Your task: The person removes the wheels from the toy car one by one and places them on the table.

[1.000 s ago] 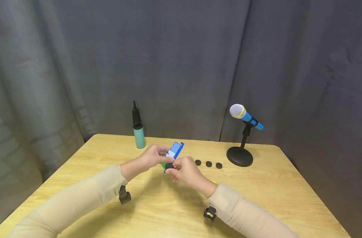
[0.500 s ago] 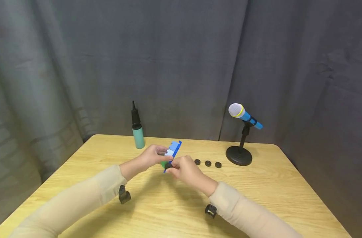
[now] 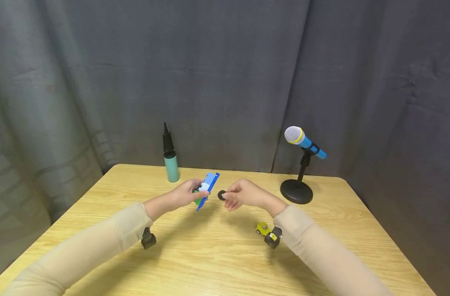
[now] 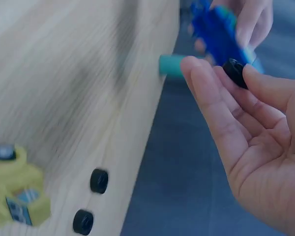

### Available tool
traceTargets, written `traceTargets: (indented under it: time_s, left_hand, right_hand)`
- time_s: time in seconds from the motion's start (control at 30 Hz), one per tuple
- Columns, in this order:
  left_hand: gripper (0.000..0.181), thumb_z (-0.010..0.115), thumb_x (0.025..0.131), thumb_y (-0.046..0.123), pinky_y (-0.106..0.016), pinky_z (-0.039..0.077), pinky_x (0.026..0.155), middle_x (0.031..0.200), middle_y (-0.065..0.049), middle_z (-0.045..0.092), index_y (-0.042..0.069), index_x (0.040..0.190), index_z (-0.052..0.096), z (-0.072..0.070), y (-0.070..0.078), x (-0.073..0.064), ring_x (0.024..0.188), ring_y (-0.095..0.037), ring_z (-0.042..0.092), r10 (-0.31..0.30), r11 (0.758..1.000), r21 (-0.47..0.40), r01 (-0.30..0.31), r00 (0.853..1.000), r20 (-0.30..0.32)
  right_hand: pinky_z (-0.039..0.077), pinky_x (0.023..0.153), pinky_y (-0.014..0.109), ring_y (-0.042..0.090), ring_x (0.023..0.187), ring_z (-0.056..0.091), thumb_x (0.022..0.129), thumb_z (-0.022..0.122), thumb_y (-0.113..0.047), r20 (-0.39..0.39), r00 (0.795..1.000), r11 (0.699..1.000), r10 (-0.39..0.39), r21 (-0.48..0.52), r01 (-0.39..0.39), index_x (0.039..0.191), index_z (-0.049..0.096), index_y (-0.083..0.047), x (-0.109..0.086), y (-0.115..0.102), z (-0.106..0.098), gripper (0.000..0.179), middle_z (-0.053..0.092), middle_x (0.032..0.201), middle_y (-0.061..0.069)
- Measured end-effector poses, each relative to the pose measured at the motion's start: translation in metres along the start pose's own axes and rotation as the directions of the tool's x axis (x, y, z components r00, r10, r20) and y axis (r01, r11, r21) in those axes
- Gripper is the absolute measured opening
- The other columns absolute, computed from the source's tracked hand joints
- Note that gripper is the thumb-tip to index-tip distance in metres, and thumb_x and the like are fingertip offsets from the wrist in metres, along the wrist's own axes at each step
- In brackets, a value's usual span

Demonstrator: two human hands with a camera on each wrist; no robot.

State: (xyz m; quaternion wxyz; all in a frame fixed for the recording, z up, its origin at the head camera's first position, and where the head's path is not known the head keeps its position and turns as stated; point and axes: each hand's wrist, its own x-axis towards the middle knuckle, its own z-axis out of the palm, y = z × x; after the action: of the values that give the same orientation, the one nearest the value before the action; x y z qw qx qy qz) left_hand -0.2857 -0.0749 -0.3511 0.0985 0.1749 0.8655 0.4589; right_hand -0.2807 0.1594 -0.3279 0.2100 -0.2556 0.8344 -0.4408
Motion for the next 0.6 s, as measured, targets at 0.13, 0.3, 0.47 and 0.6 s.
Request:
traceTargets:
  time_s: [0.13,0.3,0.47,0.6]
  left_hand:
    - [0.036,0.059,0.098,0.019,-0.042,0.049,0.096,0.109,-0.011,0.065,-0.005,0.125,0.055,0.000,0.000,-0.002,0.101,-0.019,0.060,-0.008,1.000,0.015,0.007,1.000,0.012]
    - [0.039,0.058,0.098,0.017,-0.041,0.049,0.096,0.111,-0.013,0.064,-0.007,0.128,0.052,0.000,0.000,-0.005,0.104,-0.021,0.061,-0.010,0.999,0.049,0.009,1.000,0.015]
    - [0.048,0.057,0.099,0.017,-0.044,0.046,0.100,0.123,-0.019,0.060,-0.008,0.137,0.043,0.000,0.001,-0.007,0.116,-0.027,0.057,-0.027,0.998,0.057,0.027,1.000,0.007]
    - [0.049,0.056,0.099,0.017,-0.044,0.046,0.102,0.126,-0.020,0.058,-0.008,0.138,0.042,0.000,0.001,-0.007,0.118,-0.028,0.056,-0.026,0.998,0.062,0.026,1.000,0.007]
  right_hand:
    - [0.058,0.079,0.046,0.036,0.083,0.071,0.096,0.061,-0.017,-0.012,0.999,0.999,0.050,-0.014,-0.050,0.094,0.070,0.006,0.011,0.012,-0.011,0.024,0.072,0.084,0.016]
    - [0.056,0.082,0.048,0.034,0.084,0.072,0.094,0.064,-0.016,-0.067,0.993,0.995,0.101,0.007,-0.101,0.095,0.070,0.007,0.029,0.026,-0.022,0.024,0.073,0.086,0.018]
    - [0.057,0.084,0.039,0.035,0.090,0.071,0.091,0.069,-0.017,-0.151,0.972,0.983,0.178,-0.011,-0.182,0.094,0.072,0.003,0.044,0.036,-0.027,0.021,0.073,0.093,0.020]
    - [0.058,0.081,0.038,0.028,0.080,0.072,0.089,0.070,-0.011,-0.203,0.947,0.968,0.251,0.077,-0.240,0.097,0.070,0.006,0.054,0.043,-0.026,0.019,0.072,0.094,0.023]
